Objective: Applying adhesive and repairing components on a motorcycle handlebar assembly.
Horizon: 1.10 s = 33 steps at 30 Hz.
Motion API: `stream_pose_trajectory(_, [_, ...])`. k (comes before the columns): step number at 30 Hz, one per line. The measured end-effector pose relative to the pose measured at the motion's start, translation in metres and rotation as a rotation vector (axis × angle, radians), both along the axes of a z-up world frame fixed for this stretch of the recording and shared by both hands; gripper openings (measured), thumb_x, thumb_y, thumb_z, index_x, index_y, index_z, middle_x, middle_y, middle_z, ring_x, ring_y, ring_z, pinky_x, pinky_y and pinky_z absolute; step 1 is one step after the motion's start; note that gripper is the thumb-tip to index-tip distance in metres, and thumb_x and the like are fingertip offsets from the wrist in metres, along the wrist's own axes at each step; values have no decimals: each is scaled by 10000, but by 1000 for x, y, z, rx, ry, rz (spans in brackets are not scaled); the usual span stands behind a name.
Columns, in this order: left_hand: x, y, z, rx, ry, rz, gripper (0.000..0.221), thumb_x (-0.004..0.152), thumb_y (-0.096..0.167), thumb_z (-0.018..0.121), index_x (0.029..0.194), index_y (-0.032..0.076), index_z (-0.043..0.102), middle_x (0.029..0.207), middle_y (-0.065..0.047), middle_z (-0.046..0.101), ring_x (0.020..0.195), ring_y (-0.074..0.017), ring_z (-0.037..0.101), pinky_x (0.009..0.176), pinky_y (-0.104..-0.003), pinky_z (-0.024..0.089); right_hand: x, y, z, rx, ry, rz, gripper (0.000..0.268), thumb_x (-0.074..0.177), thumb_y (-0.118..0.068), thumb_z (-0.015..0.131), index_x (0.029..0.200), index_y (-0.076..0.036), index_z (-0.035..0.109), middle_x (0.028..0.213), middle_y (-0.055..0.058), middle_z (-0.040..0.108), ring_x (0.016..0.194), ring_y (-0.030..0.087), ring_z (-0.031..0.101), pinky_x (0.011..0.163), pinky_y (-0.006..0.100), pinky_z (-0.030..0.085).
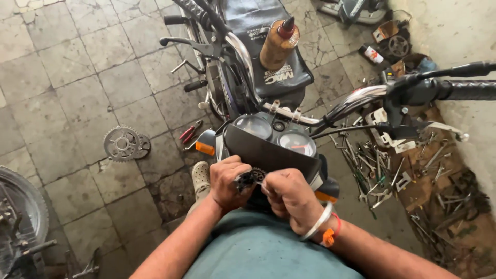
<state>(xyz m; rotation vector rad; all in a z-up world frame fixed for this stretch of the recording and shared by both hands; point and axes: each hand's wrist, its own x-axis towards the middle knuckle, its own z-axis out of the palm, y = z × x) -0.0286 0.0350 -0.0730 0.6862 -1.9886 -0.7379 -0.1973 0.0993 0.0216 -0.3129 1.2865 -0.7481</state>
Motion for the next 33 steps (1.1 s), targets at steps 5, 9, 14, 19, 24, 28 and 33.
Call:
stream_pose_trajectory(5, [0, 4, -4, 8, 0, 28, 163, 690, 196, 741, 778, 108, 637, 731, -63, 663, 644, -285, 597, 581, -393, 490, 4, -7, -2, 69, -63, 18, 251, 860, -148, 576, 623, -97, 508, 526, -73, 341, 402, 49, 231, 388, 267, 154])
stream_pose_trajectory(9, [-1, 1, 0, -15, 6, 17, 177, 708, 208, 749, 791, 101, 635, 728, -53, 660, 638, -281, 591, 571, -395, 483, 1, -3, 7, 100, -40, -3, 265, 867, -160, 575, 621, -95, 503, 514, -70, 338, 392, 52, 233, 378, 275, 152])
stream_pose_trajectory(14, [0, 1, -3, 7, -11, -4, 196, 713, 224, 771, 734, 117, 608, 673, -50, 615, 622, -277, 586, 561, -400, 476, 1, -2, 11, 57, 37, 5, 292, 864, -144, 586, 599, -85, 480, 501, -55, 351, 383, 59, 248, 368, 279, 154])
stream_pose_trajectory(19, [-2, 3, -8, -17, 5, 62, 175, 712, 232, 751, 774, 109, 642, 704, -51, 649, 633, -271, 601, 566, -396, 486, 6, -10, 4, 54, -9, 1, 254, 859, -145, 589, 619, -89, 528, 501, -72, 351, 376, 51, 246, 370, 268, 152])
stream_pose_trajectory(24, [4, -2, 5, -12, -69, -6, 170, 691, 254, 752, 728, 133, 638, 682, -44, 653, 628, -271, 613, 569, -391, 505, 1, -13, -12, 93, 23, 3, 248, 858, -154, 590, 621, -96, 547, 505, -69, 370, 374, 51, 251, 369, 266, 147])
stream_pose_trajectory(28, [6, -3, 6, -26, -119, -45, 159, 705, 252, 753, 760, 131, 666, 701, -45, 664, 639, -269, 618, 583, -390, 512, -3, -9, -17, 23, 62, 27, 277, 861, -139, 600, 593, -103, 541, 510, -70, 385, 381, 44, 268, 372, 260, 154])
stream_pose_trajectory(33, [7, -5, 11, -7, -115, -82, 145, 767, 239, 769, 738, 132, 675, 690, -47, 669, 624, -271, 609, 565, -395, 496, -9, -1, -16, -74, 123, 21, 335, 869, -110, 611, 545, -100, 525, 510, -56, 411, 384, 47, 294, 369, 269, 170])
